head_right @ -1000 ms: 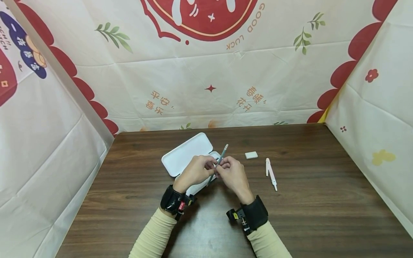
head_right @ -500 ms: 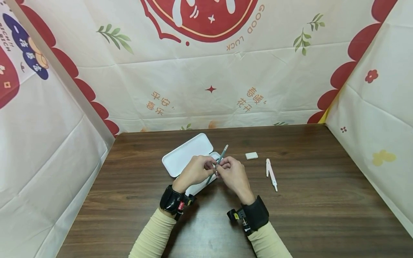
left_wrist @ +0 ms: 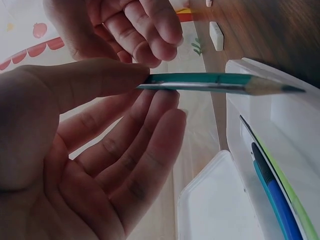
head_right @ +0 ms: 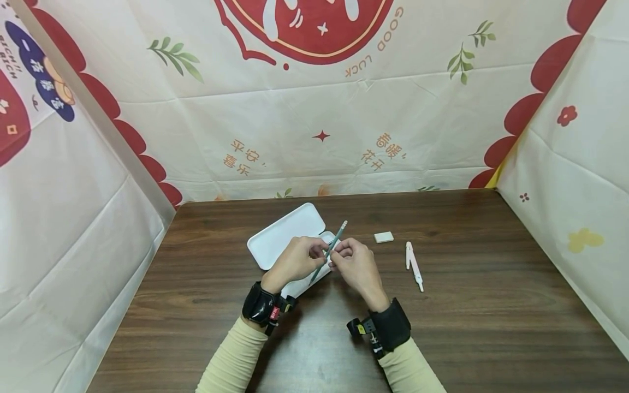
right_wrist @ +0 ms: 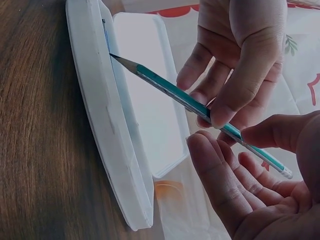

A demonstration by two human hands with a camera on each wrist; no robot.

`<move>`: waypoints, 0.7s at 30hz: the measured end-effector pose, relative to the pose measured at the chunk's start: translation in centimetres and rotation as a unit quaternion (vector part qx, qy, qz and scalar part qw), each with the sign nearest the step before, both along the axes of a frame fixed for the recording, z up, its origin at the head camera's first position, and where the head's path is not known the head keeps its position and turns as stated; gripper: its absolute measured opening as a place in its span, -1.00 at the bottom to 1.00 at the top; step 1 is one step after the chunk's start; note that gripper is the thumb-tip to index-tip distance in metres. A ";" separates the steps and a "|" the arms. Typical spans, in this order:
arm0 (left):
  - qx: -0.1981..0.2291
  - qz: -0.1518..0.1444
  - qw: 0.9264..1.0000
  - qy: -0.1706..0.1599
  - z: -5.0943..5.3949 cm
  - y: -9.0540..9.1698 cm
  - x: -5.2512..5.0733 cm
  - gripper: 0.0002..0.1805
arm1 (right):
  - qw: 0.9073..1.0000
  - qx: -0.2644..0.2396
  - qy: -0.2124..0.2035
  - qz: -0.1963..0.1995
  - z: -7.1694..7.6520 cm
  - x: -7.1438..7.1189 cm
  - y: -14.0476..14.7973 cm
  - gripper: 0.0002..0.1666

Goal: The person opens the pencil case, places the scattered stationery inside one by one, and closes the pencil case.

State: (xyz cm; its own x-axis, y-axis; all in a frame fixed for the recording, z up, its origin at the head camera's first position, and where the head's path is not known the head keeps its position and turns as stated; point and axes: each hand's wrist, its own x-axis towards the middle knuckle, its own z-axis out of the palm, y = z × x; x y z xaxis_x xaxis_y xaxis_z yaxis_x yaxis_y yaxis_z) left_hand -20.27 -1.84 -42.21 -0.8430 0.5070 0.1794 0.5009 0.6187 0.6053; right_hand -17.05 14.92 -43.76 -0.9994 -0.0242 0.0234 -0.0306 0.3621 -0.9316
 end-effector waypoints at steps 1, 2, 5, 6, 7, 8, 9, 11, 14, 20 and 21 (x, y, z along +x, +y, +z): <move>0.000 -0.001 1.000 0.000 0.0 0.0 0.0 -0.80 | 1.000 0.000 0.000 0.001 0.0 0.0 0.0 -0.86; 0.000 -0.002 1.000 0.000 0.0 0.0 0.0 -0.80 | 1.000 0.000 0.000 0.000 0.0 0.0 0.0 -0.86; -0.001 -0.002 1.000 0.003 -0.1 -0.1 0.0 -0.81 | 1.000 -0.002 -0.002 0.000 0.0 0.0 0.0 -0.85; 0.000 -0.001 1.000 0.005 -0.1 -0.1 0.0 -0.81 | 1.000 -0.004 -0.003 0.000 0.0 0.0 0.0 -0.85; 0.002 -0.001 1.000 0.007 -0.1 -0.1 0.0 -0.81 | 1.000 -0.005 -0.003 -0.001 0.0 0.0 0.0 -0.85; 0.003 0.000 1.000 0.007 -0.1 -0.2 0.0 -0.81 | 1.000 -0.006 -0.004 -0.002 0.0 0.0 0.0 -0.85; 0.004 0.001 1.000 0.009 -0.2 -0.2 0.0 -0.81 | 1.000 -0.008 -0.005 -0.002 -0.1 0.0 0.1 -0.85; 0.005 0.002 1.000 0.007 -0.2 -0.4 0.0 -0.81 | 1.000 -0.008 -0.006 -0.002 -0.1 0.0 0.1 -0.85; 0.006 0.006 1.000 0.005 -0.2 -0.6 0.0 -0.81 | 1.000 -0.006 -0.007 -0.001 -0.1 0.0 0.2 -0.85; 0.006 0.008 1.000 -0.008 -0.1 -0.9 -0.1 -0.79 | 1.000 0.004 -0.013 -0.002 -0.1 0.0 0.3 -0.83; 0.005 0.010 1.000 -0.012 -0.1 -0.9 -0.1 -0.79 | 1.000 0.005 -0.014 -0.003 -0.1 0.0 0.3 -0.83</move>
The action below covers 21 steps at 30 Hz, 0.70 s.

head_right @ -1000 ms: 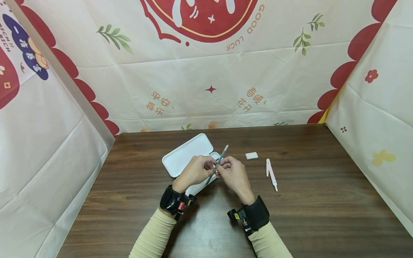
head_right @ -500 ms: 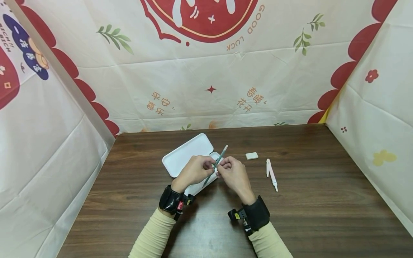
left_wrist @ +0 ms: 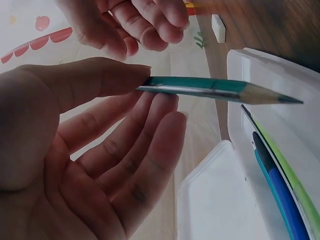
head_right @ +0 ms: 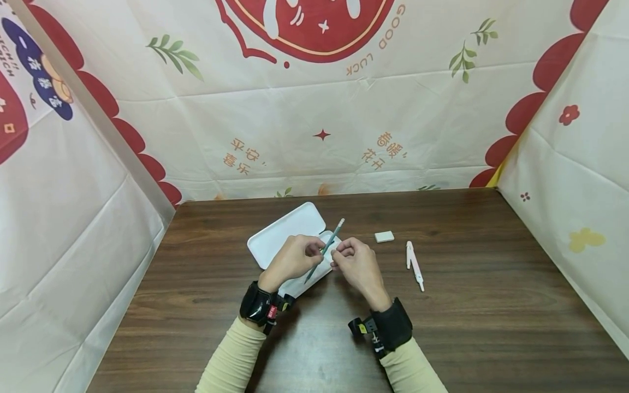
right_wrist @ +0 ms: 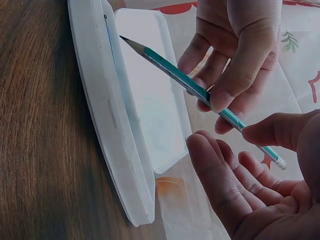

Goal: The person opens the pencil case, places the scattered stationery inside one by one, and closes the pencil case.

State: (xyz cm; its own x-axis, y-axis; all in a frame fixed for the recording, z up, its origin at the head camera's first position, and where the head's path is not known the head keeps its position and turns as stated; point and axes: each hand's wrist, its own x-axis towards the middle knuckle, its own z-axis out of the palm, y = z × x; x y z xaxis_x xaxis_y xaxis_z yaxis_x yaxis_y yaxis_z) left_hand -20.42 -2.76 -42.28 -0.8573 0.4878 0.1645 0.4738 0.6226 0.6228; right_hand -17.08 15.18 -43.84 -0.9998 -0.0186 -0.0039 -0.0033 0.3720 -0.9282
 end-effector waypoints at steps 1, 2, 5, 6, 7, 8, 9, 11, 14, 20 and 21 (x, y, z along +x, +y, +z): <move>-0.001 0.003 1.000 -0.004 0.0 0.0 0.0 -0.79 | 1.000 0.001 -0.001 -0.001 0.0 0.0 0.0 -0.83; -0.002 0.005 1.000 -0.007 0.0 0.0 0.0 -0.79 | 1.000 0.001 -0.002 -0.001 0.0 0.0 0.0 -0.82; -0.003 0.011 1.000 -0.011 0.0 -0.1 0.0 -0.79 | 1.000 0.001 -0.004 -0.002 0.0 0.0 0.0 -0.82; -0.003 0.012 1.000 -0.011 0.0 -0.1 0.0 -0.79 | 1.000 0.001 -0.004 -0.002 0.0 0.0 0.0 -0.82; -0.004 0.012 1.000 -0.012 0.0 -0.1 0.0 -0.79 | 1.000 0.001 -0.004 -0.002 0.0 0.0 0.0 -0.81; -0.003 0.012 1.000 -0.011 0.0 -0.2 -0.1 -0.79 | 1.000 0.001 -0.004 -0.002 0.0 0.0 0.1 -0.81; -0.003 0.012 1.000 -0.012 -0.1 -0.2 -0.1 -0.79 | 1.000 0.001 -0.004 -0.001 0.0 0.0 0.1 -0.82; -0.002 0.012 1.000 -0.010 -0.2 -0.3 -0.1 -0.79 | 1.000 -0.001 -0.003 -0.001 -0.1 -0.1 0.1 -0.82; 0.005 0.013 1.000 -0.006 -0.4 -0.5 -0.2 -0.81 | 1.000 -0.007 0.002 0.000 -0.1 -0.1 0.1 -0.82; 0.024 0.021 0.999 -0.012 -1.0 -1.2 -0.2 -0.82 | 1.000 -0.001 0.004 -0.001 -0.2 -0.1 0.1 -0.84; 0.027 0.022 0.999 -0.013 -1.1 -1.3 -0.2 -0.81 | 1.000 0.001 0.003 -0.001 -0.2 -0.1 0.1 -0.84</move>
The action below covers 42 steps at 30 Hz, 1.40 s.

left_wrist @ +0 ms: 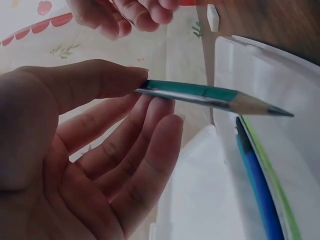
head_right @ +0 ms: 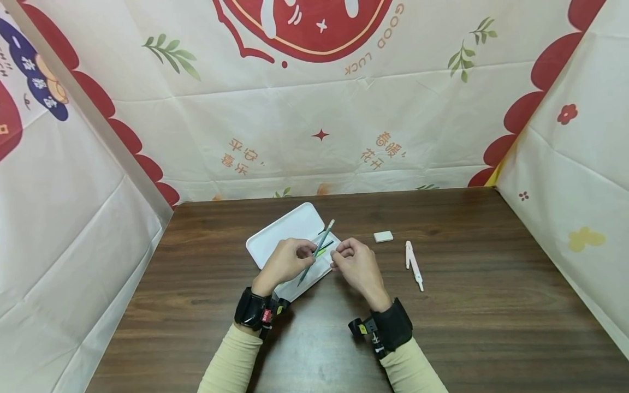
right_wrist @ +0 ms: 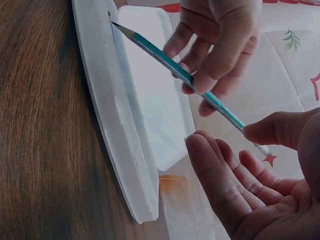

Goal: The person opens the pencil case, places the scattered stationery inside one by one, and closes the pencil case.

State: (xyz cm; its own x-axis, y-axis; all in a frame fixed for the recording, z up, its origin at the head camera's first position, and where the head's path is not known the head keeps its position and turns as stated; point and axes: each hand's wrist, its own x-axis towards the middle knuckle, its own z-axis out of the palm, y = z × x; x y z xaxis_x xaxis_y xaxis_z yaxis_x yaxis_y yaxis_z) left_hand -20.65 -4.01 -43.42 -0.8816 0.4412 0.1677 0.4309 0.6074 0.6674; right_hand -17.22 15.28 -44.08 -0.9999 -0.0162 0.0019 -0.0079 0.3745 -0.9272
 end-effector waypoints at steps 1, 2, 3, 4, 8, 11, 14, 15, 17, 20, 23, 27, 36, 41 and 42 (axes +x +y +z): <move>0.002 0.001 1.000 -0.001 -0.1 -0.1 0.0 -0.81 | 1.000 0.002 -0.002 -0.002 0.0 0.0 0.0 -0.84; 0.004 0.001 1.000 -0.001 -0.2 -0.2 0.0 -0.80 | 1.000 0.004 -0.003 -0.002 -0.1 0.0 0.0 -0.84; 0.005 0.002 1.000 0.000 -0.2 -0.2 0.0 -0.80 | 1.000 0.002 -0.004 -0.001 -0.1 0.0 0.0 -0.84; 0.006 0.002 1.000 0.001 -0.2 -0.3 0.0 -0.79 | 1.000 0.001 -0.004 0.000 -0.1 0.0 0.0 -0.83; 0.009 0.007 1.000 -0.002 -0.2 -0.5 -0.1 -0.79 | 1.000 -0.002 -0.003 0.003 -0.3 -0.1 -0.1 -0.82; 0.009 0.011 1.000 -0.007 -0.2 -0.8 -0.1 -0.78 | 1.000 -0.004 -0.004 0.005 -0.3 -0.1 -0.1 -0.82; 0.009 0.015 1.000 -0.010 -0.2 -0.9 -0.2 -0.76 | 1.000 -0.005 -0.003 0.007 -0.3 -0.1 -0.1 -0.82; 0.008 0.016 1.000 -0.010 -0.2 -1.0 -0.2 -0.76 | 1.000 -0.005 -0.003 0.009 -0.3 -0.1 -0.2 -0.82; 0.008 0.018 1.000 -0.015 -0.2 -1.0 -0.2 -0.75 | 1.000 -0.004 -0.003 0.010 -0.3 -0.1 -0.1 -0.81; 0.011 0.016 1.000 -0.018 -0.2 -1.1 -0.3 -0.75 | 1.000 0.000 -0.005 0.009 -0.2 -0.1 -0.1 -0.82; 0.011 0.016 1.000 -0.023 -0.2 -1.1 -0.3 -0.75 | 1.000 0.005 -0.006 0.009 -0.1 -0.1 -0.1 -0.82; 0.006 0.028 0.999 -0.024 -0.3 -1.4 -0.4 -0.76 | 1.000 0.008 -0.005 0.010 -0.1 0.0 0.0 -0.81; 0.004 0.030 0.999 -0.022 -0.4 -1.6 -0.5 -0.76 | 1.000 0.004 -0.006 0.012 -0.1 -0.1 0.1 -0.80; 0.000 0.036 0.999 -0.023 -0.3 -1.9 -0.6 -0.75 | 1.000 0.004 -0.003 0.013 -0.2 -0.1 0.3 -0.80; -0.001 0.035 0.999 -0.022 -0.3 -2.0 -0.5 -0.75 | 1.000 0.004 -0.003 0.012 -0.1 -0.1 0.3 -0.81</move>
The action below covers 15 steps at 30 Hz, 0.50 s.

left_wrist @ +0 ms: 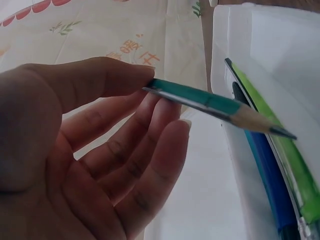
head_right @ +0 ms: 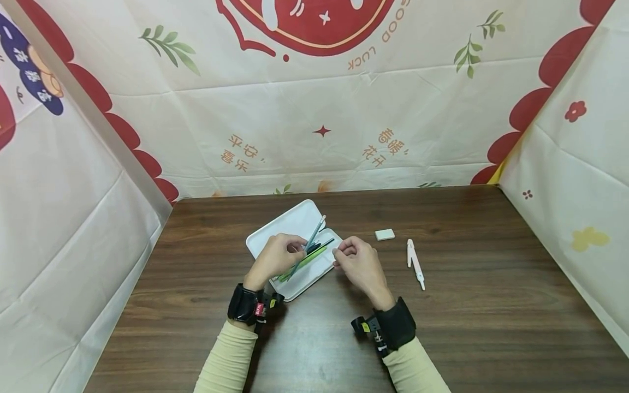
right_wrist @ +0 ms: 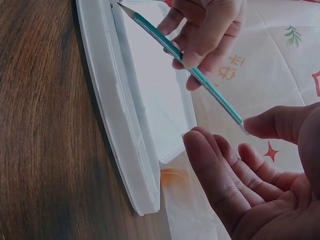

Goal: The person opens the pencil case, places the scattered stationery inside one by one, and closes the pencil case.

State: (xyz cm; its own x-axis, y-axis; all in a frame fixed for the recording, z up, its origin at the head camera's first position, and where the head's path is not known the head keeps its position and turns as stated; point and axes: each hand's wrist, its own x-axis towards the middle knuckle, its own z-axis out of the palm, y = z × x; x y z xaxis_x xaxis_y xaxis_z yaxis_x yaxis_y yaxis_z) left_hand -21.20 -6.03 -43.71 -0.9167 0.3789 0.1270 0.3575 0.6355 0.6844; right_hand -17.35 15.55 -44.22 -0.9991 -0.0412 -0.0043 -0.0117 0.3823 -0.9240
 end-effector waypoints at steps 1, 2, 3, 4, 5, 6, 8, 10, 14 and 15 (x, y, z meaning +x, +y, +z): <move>0.000 -0.001 1.000 -0.002 0.0 -0.1 0.0 -0.74 | 1.000 0.001 0.002 0.002 0.0 0.0 0.0 -0.81; 0.000 -0.001 1.000 -0.005 0.0 -0.1 0.0 -0.74 | 1.000 0.002 0.002 0.002 0.0 0.0 0.0 -0.81; -0.001 -0.001 1.000 -0.007 0.0 -0.2 0.0 -0.74 | 1.000 0.001 0.002 0.003 0.0 0.0 0.0 -0.82; -0.001 -0.002 1.000 -0.008 -0.1 -0.2 -0.1 -0.74 | 1.000 0.001 0.002 0.004 0.0 0.0 0.0 -0.82; -0.001 -0.003 1.000 -0.009 -0.1 -0.3 -0.1 -0.74 | 1.000 0.002 0.002 0.006 -0.1 0.0 0.0 -0.82; -0.002 -0.004 1.000 -0.009 -0.2 -0.3 -0.1 -0.74 | 1.000 0.002 0.003 0.006 -0.1 0.0 0.0 -0.82; -0.003 -0.003 1.000 -0.008 -0.3 -0.3 -0.2 -0.74 | 1.000 0.001 0.002 0.007 -0.2 0.0 0.0 -0.83; -0.005 -0.004 1.000 -0.007 -0.3 -0.3 -0.3 -0.74 | 1.000 0.003 0.004 0.009 -0.2 0.0 0.0 -0.83; -0.008 0.003 1.000 -0.015 -0.3 -0.4 -0.3 -0.74 | 1.000 0.008 0.006 0.010 -0.2 0.0 -0.1 -0.83; -0.009 0.005 1.000 -0.017 -0.3 -0.5 -0.3 -0.74 | 1.000 0.009 0.006 0.011 -0.2 0.0 -0.1 -0.83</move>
